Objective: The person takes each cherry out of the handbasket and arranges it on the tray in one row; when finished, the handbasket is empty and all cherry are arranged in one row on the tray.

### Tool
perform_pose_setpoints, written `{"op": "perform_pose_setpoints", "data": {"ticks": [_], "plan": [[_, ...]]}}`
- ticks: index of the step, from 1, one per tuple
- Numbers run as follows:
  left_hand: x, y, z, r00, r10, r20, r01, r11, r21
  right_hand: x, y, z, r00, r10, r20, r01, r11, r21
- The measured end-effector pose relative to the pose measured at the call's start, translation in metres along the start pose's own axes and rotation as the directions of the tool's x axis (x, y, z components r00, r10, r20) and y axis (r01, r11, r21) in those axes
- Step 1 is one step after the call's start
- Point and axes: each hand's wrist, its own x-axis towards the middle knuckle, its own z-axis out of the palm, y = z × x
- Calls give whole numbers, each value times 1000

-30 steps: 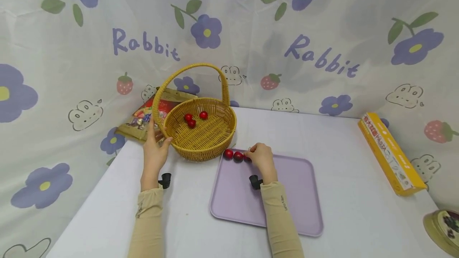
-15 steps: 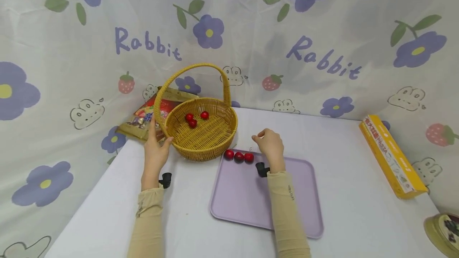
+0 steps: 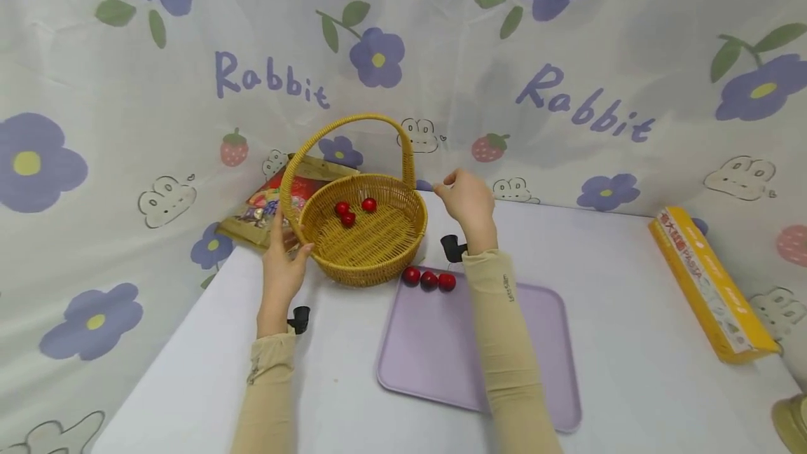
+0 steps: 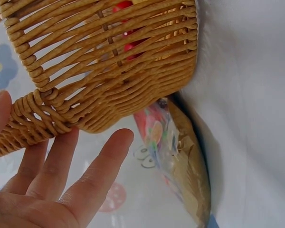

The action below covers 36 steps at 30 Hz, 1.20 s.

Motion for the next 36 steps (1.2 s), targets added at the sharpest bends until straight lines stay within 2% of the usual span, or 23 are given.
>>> {"op": "perform_pose_setpoints", "data": {"ticks": [6,11,14,19,22,26,29,32,36], "plan": [[0,-1,0,1000,-12,-2,12,1000,-9,22,-27,13,991,-112,73,111,994,22],[0,-1,-2,1000,-23,0,23,1000,-9,35,-55,31,978,-174,117,173,985,21],[1,-1,-4,1000,-13,-22,13,1000,1,42,-74,48,962,-219,163,214,976,47],[1,-2,-3,1000,-8,-25,8,1000,12,51,-100,85,922,-294,252,285,956,75],[0,-3,-1,1000,-5,-7,5,1000,23,53,-105,105,904,-296,308,283,955,88],[0,-5,-3,999,20,-31,-19,999,34,53,-110,126,891,-267,367,250,964,95],[2,-5,-6,998,30,-54,-28,999,39,56,-115,136,889,-260,378,243,966,93],[3,-6,-6,999,29,-45,-28,999,38,60,-115,146,886,-246,394,234,969,79],[2,-7,-3,999,22,-30,-21,999,26,67,-112,160,888,-214,406,235,972,-1]]}}
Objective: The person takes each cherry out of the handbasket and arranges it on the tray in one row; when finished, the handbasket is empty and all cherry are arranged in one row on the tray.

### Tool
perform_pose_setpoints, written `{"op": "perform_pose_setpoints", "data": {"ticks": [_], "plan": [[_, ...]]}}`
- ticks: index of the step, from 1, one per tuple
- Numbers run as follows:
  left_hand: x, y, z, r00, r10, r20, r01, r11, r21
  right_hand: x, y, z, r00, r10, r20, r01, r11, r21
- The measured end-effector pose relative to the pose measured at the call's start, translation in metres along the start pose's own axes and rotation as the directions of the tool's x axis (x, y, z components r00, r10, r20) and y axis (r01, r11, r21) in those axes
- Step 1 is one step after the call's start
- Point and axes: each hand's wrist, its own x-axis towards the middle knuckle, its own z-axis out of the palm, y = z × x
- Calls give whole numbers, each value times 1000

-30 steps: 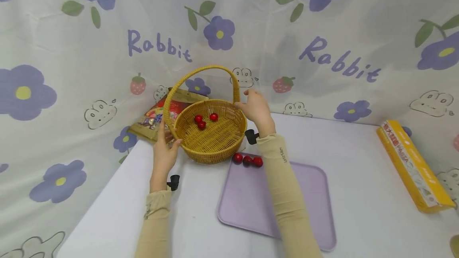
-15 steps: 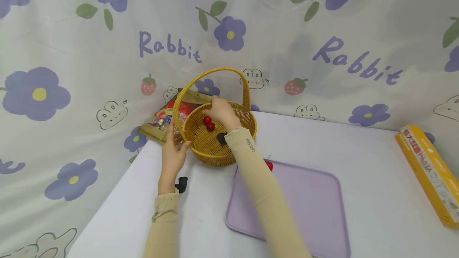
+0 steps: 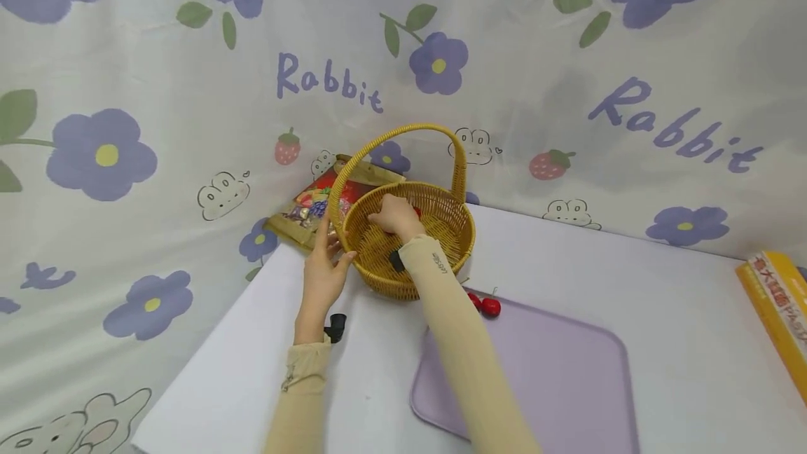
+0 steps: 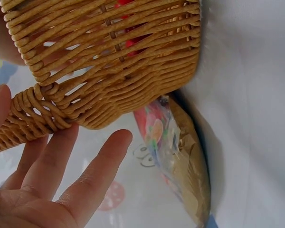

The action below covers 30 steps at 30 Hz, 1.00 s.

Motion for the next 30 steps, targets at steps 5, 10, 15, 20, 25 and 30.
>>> {"op": "perform_pose_setpoints", "data": {"ticks": [5,10,15,20,25,30], "plan": [[0,-1,2,1000,17,-16,-17,1000,2,18,7,14,999,42,1,-42,999,-15],[-1,-3,4,1000,19,-5,-19,1000,-5,28,13,27,995,95,-9,-95,995,-27],[-1,-5,1,999,45,-17,-45,999,-4,35,17,36,993,110,-34,-112,991,-69],[0,-2,2,998,54,-24,-54,999,0,33,27,35,990,141,-10,-141,988,-60],[0,1,2,999,37,-8,-37,999,-4,30,30,32,994,112,12,-111,992,-64],[0,-1,-1,1000,29,-7,-29,1000,9,22,27,30,999,25,-42,-23,998,52]]}}
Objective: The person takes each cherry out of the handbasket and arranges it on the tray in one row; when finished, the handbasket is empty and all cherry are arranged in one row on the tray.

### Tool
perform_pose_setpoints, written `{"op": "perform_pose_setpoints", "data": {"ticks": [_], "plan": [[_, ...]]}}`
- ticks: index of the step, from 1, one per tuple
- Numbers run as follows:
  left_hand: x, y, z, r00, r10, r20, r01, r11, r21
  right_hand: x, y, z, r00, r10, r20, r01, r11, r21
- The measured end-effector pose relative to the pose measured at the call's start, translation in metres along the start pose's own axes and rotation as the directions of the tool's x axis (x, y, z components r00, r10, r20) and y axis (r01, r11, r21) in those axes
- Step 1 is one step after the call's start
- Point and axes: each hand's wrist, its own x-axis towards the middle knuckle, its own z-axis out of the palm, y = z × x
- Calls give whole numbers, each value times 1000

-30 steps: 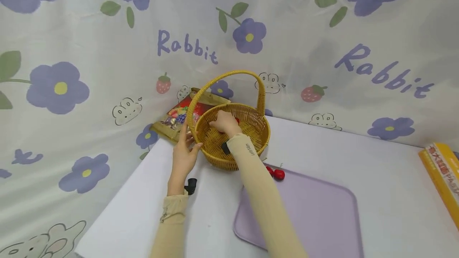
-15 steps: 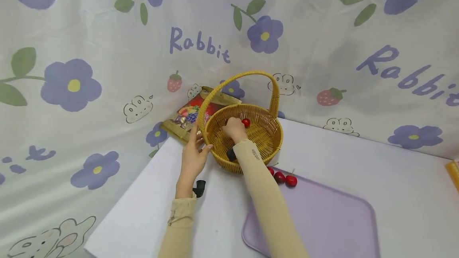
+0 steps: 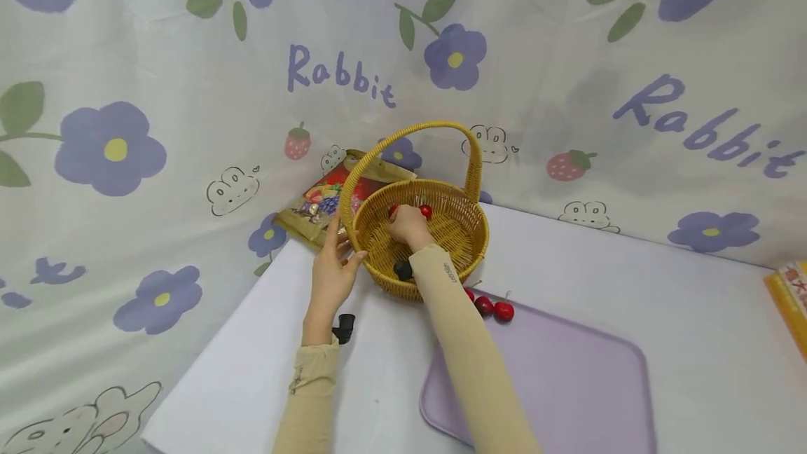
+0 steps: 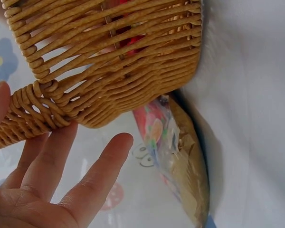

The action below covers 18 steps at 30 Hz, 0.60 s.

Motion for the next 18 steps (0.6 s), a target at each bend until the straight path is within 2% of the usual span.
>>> {"op": "perform_pose_setpoints", "data": {"ticks": [4,9,15,18], "plan": [[-1,-2,3,1000,3,-6,-3,1000,1,-12,8,-7,997,-59,-39,65,981,184],[-2,-4,2,1000,-4,11,4,1000,8,-26,13,-19,994,-74,-77,97,931,352],[-1,-2,2,1000,2,18,-2,1000,-7,-41,13,-42,974,-133,-186,203,877,437],[1,-1,3,1000,5,10,-5,1000,-8,-50,12,-56,959,-152,-241,247,867,433]]}}
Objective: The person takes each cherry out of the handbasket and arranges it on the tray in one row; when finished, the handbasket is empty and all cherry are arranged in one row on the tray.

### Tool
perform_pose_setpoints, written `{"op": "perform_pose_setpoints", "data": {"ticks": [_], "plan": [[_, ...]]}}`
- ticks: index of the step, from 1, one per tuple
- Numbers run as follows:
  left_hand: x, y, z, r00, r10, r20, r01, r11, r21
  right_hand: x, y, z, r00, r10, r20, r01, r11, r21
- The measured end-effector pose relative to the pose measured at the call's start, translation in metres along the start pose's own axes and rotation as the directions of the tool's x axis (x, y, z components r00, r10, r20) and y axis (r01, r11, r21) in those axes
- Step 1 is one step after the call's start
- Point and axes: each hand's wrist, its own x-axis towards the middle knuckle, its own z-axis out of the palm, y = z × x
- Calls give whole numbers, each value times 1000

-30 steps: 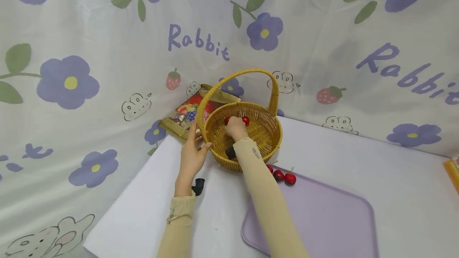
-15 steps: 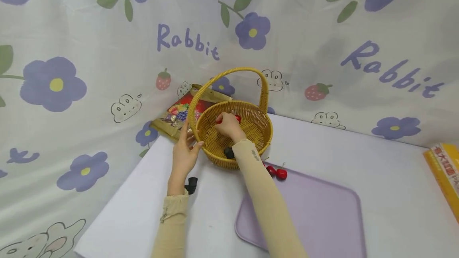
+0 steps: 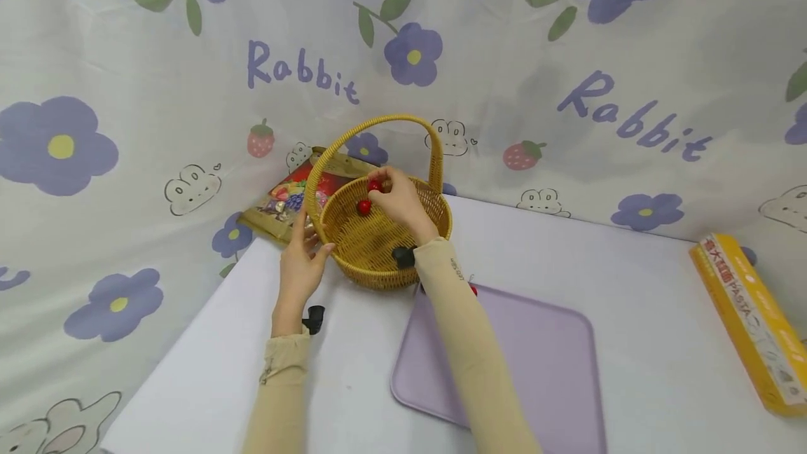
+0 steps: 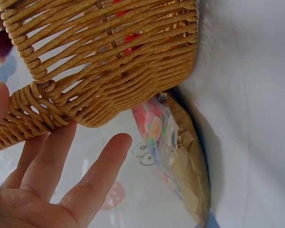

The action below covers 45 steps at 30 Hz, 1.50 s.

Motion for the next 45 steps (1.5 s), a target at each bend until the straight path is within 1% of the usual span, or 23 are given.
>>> {"op": "perform_pose_setpoints", "data": {"ticks": [4,6,11,15,20,23,28,32,36,39,42,45], "plan": [[6,-1,-1,1000,4,17,-4,1000,-6,-7,-6,-18,999,-12,-52,16,998,62],[9,-3,-1,1000,2,20,-2,1000,-7,-12,-7,-28,998,-14,-67,22,993,117],[14,-11,-3,1000,-9,12,10,1000,-10,-26,-1,-49,995,-16,-102,38,975,220],[16,-17,-11,1000,-25,3,25,1000,6,-41,16,-62,993,-1,-121,34,961,275],[20,-23,-20,999,-42,4,42,999,19,-63,41,-78,989,0,-145,51,938,343],[20,-26,-23,999,-54,11,53,998,15,-79,53,-87,988,18,-154,38,935,353],[20,-31,-27,998,-65,3,65,998,13,-103,65,-95,993,55,-107,-21,955,295],[23,-31,-29,998,-57,-13,57,998,7,-114,73,-95,994,79,-77,-63,979,193],[23,-31,-29,998,-67,-14,67,998,6,-125,82,-92,993,93,-78,-86,993,80],[23,-31,-30,997,-81,-6,81,997,8,-132,89,-89,992,80,-93,-82,997,-13],[23,-31,-29,996,-91,-3,91,996,1,-140,96,-87,992,74,-107,-84,993,-88],[23,-30,-28,995,-101,-3,101,995,-12,-145,101,-84,992,86,-94,-98,986,-137]]}}
